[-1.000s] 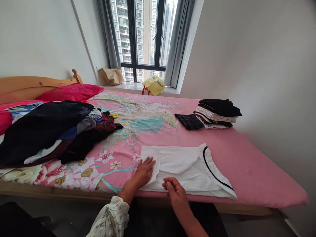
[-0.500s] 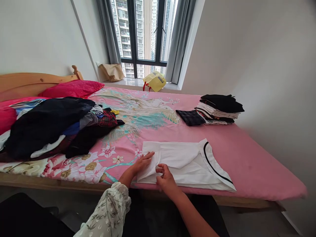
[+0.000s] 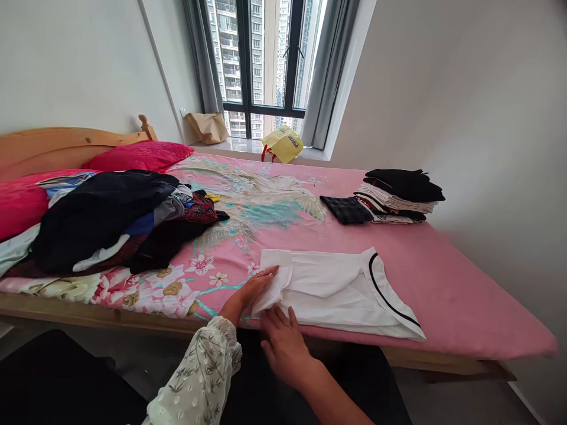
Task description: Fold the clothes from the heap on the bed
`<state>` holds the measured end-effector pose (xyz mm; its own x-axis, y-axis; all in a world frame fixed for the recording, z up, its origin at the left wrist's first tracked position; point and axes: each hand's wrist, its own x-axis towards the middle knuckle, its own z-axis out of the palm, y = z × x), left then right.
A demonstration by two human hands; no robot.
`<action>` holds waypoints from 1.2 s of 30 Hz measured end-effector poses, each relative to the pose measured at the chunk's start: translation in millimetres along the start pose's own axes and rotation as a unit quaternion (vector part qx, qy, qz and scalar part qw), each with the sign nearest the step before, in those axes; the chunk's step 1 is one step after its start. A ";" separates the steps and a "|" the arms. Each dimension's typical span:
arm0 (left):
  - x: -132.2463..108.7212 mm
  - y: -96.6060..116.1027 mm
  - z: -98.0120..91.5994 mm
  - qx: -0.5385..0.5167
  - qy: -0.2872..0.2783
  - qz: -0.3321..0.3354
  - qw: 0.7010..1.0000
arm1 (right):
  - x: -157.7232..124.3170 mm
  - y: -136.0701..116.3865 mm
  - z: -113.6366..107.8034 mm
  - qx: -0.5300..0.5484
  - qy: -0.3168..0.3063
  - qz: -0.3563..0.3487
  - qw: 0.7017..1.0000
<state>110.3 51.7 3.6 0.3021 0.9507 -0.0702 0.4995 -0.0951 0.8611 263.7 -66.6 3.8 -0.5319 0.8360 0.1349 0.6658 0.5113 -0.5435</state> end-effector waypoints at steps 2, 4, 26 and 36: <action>0.0 -1.5 9.3 0.041 0.001 0.003 0.999 | -1.9 -12.6 -1.3 0.021 -0.048 -0.050 0.997; -2.1 -3.5 21.8 0.081 0.003 0.011 0.997 | -2.9 -25.8 -6.5 0.052 -0.062 -0.065 0.995; -63.4 14.6 98.7 0.380 0.115 0.088 0.914 | 157.9 75.6 -5.1 -0.007 -0.101 0.021 0.995; -78.1 6.1 93.8 0.376 0.154 0.103 0.908 | 146.6 148.1 -43.9 0.101 0.119 0.284 0.946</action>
<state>165.9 -50.8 -32.9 0.2680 0.9166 0.2966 0.9063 -0.3443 0.2450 307.3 140.4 -20.6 0.0299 0.9979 -0.0567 0.6821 -0.0619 -0.7287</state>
